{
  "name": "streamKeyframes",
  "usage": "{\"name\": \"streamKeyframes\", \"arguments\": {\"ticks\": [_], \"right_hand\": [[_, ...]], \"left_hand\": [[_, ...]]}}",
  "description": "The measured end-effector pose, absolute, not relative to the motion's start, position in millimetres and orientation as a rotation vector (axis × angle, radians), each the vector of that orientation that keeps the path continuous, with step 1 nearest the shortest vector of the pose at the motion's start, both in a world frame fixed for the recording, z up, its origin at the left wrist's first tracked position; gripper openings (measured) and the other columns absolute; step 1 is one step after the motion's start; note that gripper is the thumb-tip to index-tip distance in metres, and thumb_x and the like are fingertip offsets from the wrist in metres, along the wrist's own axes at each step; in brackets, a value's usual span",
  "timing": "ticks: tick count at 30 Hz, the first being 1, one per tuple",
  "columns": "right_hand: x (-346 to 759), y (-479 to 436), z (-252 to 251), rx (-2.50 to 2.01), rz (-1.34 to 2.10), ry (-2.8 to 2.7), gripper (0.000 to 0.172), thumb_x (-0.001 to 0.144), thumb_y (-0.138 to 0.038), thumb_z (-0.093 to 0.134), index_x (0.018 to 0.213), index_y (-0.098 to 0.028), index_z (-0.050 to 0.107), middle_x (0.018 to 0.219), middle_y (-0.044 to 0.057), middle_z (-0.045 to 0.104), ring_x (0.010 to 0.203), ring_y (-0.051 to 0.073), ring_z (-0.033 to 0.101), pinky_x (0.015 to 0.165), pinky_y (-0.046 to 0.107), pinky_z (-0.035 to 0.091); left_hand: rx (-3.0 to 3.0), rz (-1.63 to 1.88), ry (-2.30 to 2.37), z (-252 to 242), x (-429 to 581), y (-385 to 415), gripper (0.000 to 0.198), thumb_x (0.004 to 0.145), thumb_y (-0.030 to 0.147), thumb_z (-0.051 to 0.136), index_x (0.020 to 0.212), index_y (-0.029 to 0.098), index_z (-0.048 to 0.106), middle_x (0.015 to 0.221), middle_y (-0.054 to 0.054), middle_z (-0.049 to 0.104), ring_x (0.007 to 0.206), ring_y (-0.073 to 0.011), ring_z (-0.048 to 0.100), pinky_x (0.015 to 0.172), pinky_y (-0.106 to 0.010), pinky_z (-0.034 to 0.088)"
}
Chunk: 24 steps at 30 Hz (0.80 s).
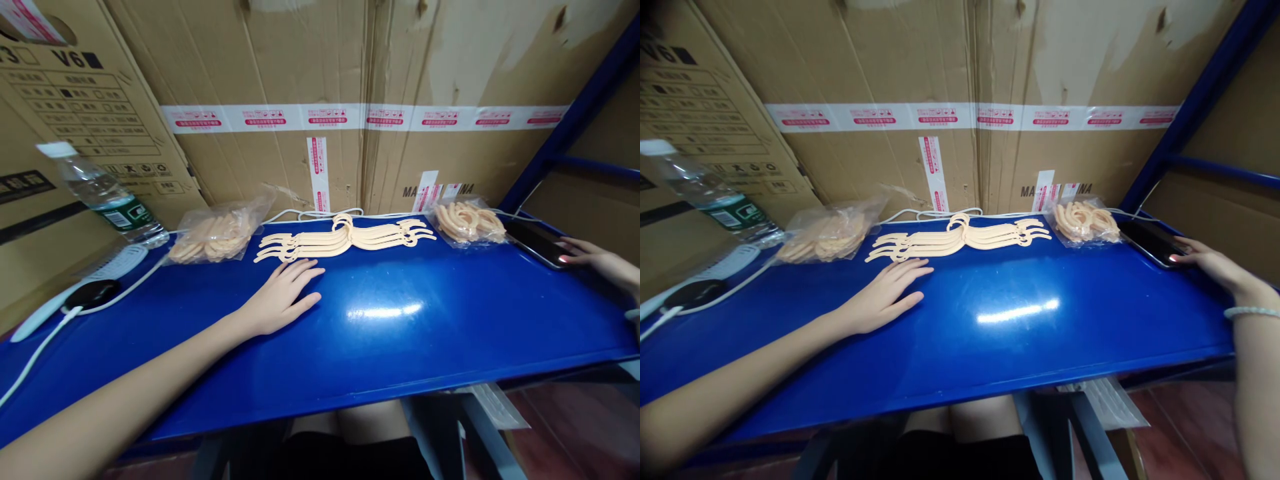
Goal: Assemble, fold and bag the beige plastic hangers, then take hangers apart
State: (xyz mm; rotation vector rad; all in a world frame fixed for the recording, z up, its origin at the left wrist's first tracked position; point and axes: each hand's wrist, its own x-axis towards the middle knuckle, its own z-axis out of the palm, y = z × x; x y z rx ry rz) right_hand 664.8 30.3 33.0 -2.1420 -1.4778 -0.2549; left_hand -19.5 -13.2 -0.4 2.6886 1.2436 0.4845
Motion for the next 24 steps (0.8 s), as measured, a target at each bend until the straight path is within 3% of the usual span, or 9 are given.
{"name": "streamKeyframes", "arguments": {"ticks": [4,7,9,12,16,18,24], "right_hand": [[654,21,43,-2.147,-0.146,-1.312,0.048,0.100,-0.021,0.054,0.142,0.003,0.054,0.118,0.035,0.067,0.097,0.023,0.070,0.075,0.036,0.051],[630,15,57,-2.136,-0.268,-1.246,0.044,0.096,-0.021,0.061,0.132,0.004,0.063,0.126,0.036,0.063,0.116,0.032,0.062,0.088,0.045,0.045],[598,14,68,-2.046,-0.402,-1.345,0.034,0.095,-0.017,0.058,0.123,-0.003,0.072,0.123,0.029,0.067,0.124,0.030,0.057,0.096,0.043,0.042],[530,15,81,-1.808,-0.575,-1.516,0.030,0.094,-0.021,0.056,0.116,-0.011,0.074,0.113,0.021,0.072,0.108,0.027,0.064,0.094,0.039,0.047],[434,29,81,-1.440,-0.400,-2.055,0.028,0.093,-0.028,0.054,0.114,-0.017,0.069,0.107,0.014,0.074,0.099,0.027,0.067,0.089,0.040,0.053],[397,39,70,-1.317,-0.230,-2.376,0.032,0.093,-0.030,0.053,0.120,-0.020,0.066,0.114,0.013,0.072,0.104,0.030,0.067,0.093,0.045,0.054],[354,56,22,-1.227,-0.242,-2.559,0.043,0.097,-0.028,0.045,0.136,-0.013,0.058,0.139,0.021,0.058,0.129,0.038,0.056,0.105,0.057,0.049]], "left_hand": [[2.687,0.483,1.244,1,-19,-14,0.051,0.103,0.050,0.038,0.145,0.021,0.048,0.155,-0.015,0.046,0.147,-0.0316,0.038,0.122,-0.060,0.024],[2.695,0.518,1.243,3,-18,-15,0.050,0.103,0.049,0.040,0.144,0.022,0.049,0.154,-0.014,0.047,0.145,-0.0316,0.039,0.121,-0.060,0.025],[2.707,0.564,1.244,4,-17,-14,0.048,0.102,0.048,0.041,0.141,0.022,0.052,0.152,-0.013,0.050,0.144,-0.0313,0.041,0.120,-0.058,0.027],[2.724,0.631,1.243,5,-17,-14,0.044,0.102,0.046,0.043,0.136,0.022,0.056,0.146,-0.012,0.056,0.140,-0.0301,0.045,0.118,-0.055,0.032],[2.722,0.707,1.220,5,-18,-13,0.040,0.102,0.043,0.045,0.131,0.020,0.058,0.139,-0.012,0.061,0.134,-0.0285,0.051,0.114,-0.051,0.039],[2.712,0.754,1.202,5,-19,-14,0.037,0.101,0.041,0.047,0.129,0.020,0.059,0.137,-0.012,0.062,0.132,-0.0281,0.053,0.113,-0.049,0.042],[2.664,0.883,1.124,7,-18,-20,0.030,0.099,0.033,0.051,0.125,0.021,0.061,0.129,-0.011,0.066,0.125,-0.0266,0.059,0.110,-0.046,0.045]]}}
